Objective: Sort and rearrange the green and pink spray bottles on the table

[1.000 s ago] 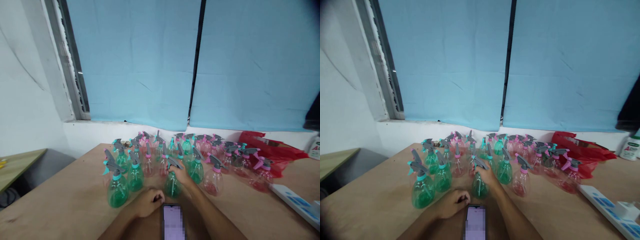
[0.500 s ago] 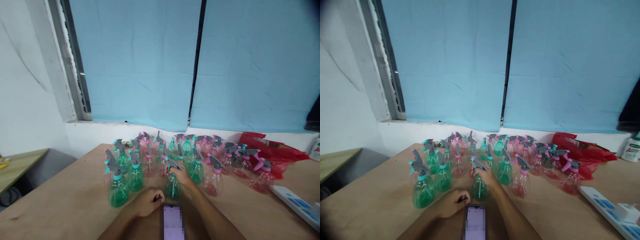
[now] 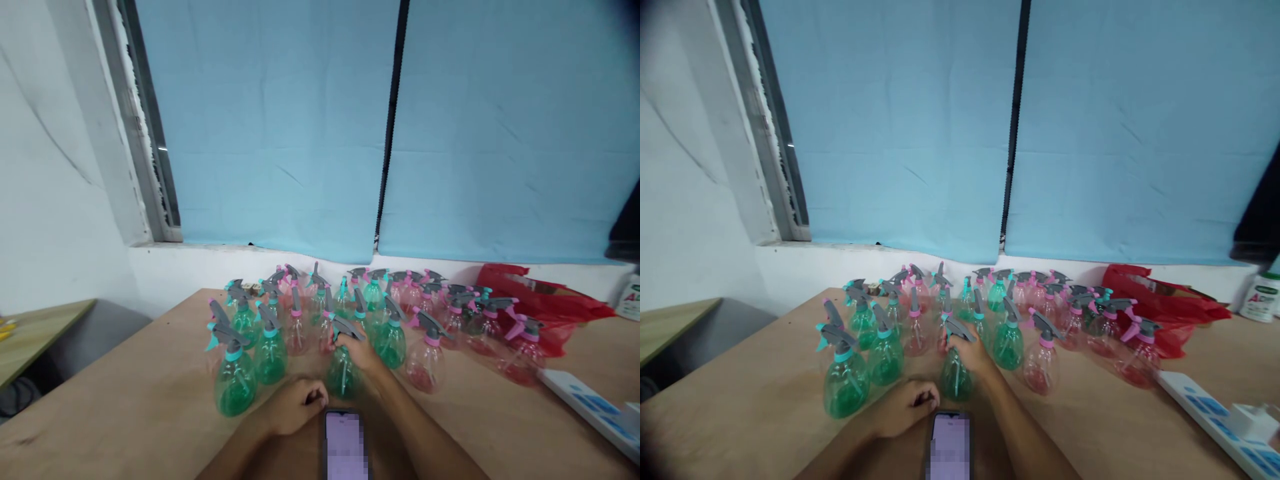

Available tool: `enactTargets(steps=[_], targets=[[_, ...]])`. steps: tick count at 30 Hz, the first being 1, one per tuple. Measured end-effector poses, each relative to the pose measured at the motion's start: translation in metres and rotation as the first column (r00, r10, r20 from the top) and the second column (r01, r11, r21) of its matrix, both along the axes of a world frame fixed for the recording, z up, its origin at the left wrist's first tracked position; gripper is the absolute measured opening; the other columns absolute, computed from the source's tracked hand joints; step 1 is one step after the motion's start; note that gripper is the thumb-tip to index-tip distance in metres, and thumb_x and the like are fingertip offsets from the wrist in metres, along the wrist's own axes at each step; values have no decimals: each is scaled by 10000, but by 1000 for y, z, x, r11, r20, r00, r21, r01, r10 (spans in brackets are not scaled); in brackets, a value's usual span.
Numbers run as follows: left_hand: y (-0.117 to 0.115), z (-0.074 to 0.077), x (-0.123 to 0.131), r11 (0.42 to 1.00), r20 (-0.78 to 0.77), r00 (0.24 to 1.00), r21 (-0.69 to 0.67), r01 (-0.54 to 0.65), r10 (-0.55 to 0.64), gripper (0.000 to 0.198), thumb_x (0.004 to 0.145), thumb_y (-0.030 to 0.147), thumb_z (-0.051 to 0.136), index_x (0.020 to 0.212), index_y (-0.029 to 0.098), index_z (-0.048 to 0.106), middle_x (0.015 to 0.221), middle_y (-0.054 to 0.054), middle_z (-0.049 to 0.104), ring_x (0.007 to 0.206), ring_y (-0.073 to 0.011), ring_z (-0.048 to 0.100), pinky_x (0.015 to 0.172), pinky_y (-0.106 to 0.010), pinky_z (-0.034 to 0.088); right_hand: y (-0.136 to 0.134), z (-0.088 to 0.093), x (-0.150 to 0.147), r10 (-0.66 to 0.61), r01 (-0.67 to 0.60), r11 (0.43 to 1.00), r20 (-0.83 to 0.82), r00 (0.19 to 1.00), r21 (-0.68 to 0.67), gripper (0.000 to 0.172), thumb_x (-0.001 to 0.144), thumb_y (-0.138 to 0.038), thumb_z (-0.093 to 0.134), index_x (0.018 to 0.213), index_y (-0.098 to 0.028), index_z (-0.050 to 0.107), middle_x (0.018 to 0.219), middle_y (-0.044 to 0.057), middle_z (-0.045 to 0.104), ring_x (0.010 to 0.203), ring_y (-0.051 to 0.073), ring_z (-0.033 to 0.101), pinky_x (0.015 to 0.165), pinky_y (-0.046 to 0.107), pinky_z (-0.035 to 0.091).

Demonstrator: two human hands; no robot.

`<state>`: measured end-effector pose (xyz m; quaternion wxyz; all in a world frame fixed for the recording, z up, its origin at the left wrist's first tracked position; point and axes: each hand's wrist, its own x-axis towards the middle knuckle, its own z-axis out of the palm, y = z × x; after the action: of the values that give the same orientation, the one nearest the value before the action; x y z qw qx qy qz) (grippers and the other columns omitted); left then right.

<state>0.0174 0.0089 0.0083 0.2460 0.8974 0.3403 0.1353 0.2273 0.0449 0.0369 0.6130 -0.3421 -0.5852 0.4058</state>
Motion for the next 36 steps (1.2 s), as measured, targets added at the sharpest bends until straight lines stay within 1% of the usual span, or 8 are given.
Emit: enactTargets(steps=[5, 11, 17, 20, 26, 30, 33, 36], targets=[[0, 0, 0, 1000, -9, 1000, -3, -6, 6, 200, 994, 321, 533, 946, 220, 700, 763, 23, 611, 699, -145, 534, 624, -223, 349, -1, 7, 1, 126, -126, 992, 7, 992, 11, 225, 636, -238, 557, 783, -238, 728, 695, -7, 693, 618, 169, 589, 671, 305, 504], [-1, 1, 0, 1000, -16, 1000, -5, -7, 7, 193, 987, 302, 531, 950, 220, 701, 775, 22, 624, 706, -144, 539, 628, -221, 348, -2, 4, -1, 36, -36, 999, -21, 999, -14, 137, 612, -207, 566, 673, -224, 687, 636, -9, 673, 626, 181, 608, 675, 310, 500], [-1, 2, 1, 1000, -13, 1000, 1, -11, 11, 185, 977, 284, 536, 941, 217, 705, 775, 25, 626, 715, -146, 542, 635, -226, 346, 4, 1, 0, 55, -57, 997, 41, 998, 52, 252, 670, -202, 547, 825, -239, 743, 781, -2, 726, 646, 166, 592, 682, 296, 504], [-1, 2, 2, 1000, -28, 1000, -2, -9, 9, 191, 979, 280, 533, 951, 213, 709, 768, 24, 621, 704, -145, 535, 630, -229, 345, 6, 0, 1, 62, -65, 995, 43, 997, 74, 276, 678, -209, 542, 860, -244, 747, 774, -8, 725, 644, 162, 577, 683, 292, 499], [-1, 3, 1, 1000, -27, 999, -6, -20, 20, 192, 988, 309, 534, 947, 218, 697, 772, 22, 611, 705, -150, 527, 622, -228, 350, 7, -5, 0, 18, -18, 1000, -2, 1000, -10, 137, 629, -196, 574, 684, -234, 694, 654, -13, 672, 650, 183, 599, 681, 306, 494], [-2, 4, 1, 1000, -19, 1000, -13, -15, 14, 195, 987, 302, 531, 938, 213, 698, 767, 23, 609, 706, -145, 529, 624, -228, 348, 6, -2, 1, -3, 3, 1000, 7, 1000, 16, 115, 734, -256, 621, 780, -234, 725, 757, 7, 710, 650, 179, 586, 680, 313, 505], [-3, 5, 1, 1000, -21, 1000, -10, -13, 12, 199, 988, 300, 525, 943, 213, 698, 760, 26, 605, 695, -143, 521, 618, -229, 344, 2, 4, 6, 24, -27, 996, 42, 999, 81, 210, 867, -405, 636, 944, -234, 731, 867, 28, 722, 664, 174, 590, 695, 315, 507], [-3, 6, 1, 1000, -31, 999, -5, -10, 10, 200, 987, 296, 521, 944, 215, 699, 767, 25, 609, 700, -143, 525, 621, -230, 347, 0, 15, 14, -29, 23, 994, 56, 998, 109, 309, 925, -518, 602, 1019, -237, 692, 793, 10, 669, 648, 169, 582, 649, 289, 476]])
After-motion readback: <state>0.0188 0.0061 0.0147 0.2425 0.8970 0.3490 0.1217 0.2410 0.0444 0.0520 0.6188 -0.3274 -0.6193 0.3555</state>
